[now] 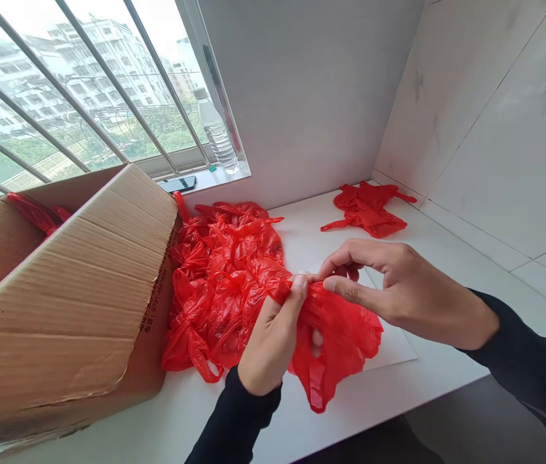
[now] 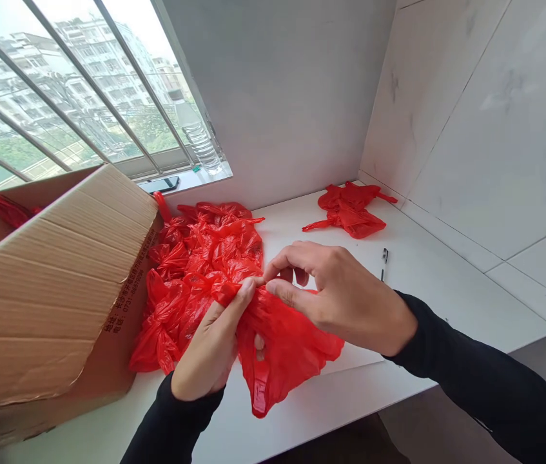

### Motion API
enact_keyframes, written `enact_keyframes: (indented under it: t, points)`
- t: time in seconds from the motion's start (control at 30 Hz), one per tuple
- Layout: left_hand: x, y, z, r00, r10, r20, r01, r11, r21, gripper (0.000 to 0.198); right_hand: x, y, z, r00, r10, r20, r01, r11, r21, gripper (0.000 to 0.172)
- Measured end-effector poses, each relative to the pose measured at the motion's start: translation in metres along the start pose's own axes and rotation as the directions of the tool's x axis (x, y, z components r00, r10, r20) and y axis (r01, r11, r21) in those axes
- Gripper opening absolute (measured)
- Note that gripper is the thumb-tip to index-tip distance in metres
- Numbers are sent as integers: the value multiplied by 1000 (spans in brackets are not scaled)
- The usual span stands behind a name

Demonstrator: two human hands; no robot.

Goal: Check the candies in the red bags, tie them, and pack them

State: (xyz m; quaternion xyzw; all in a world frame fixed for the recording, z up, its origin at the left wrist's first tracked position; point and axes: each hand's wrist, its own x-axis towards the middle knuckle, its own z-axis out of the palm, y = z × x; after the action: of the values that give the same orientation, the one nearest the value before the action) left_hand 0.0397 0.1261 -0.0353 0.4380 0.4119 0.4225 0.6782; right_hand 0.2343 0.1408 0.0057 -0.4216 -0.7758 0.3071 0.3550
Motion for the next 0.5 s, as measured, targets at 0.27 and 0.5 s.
enact_keyframes:
  t: [0.27, 0.5]
  points:
    - [-4, 11, -12, 989, 39, 143, -40, 999, 8, 16, -9, 0, 7, 995, -84, 61, 79, 993, 83, 19]
    - [-11, -1, -11, 880, 469, 70, -405, 666, 626, 25, 6, 32, 23, 939, 133, 317, -207, 955, 212, 38]
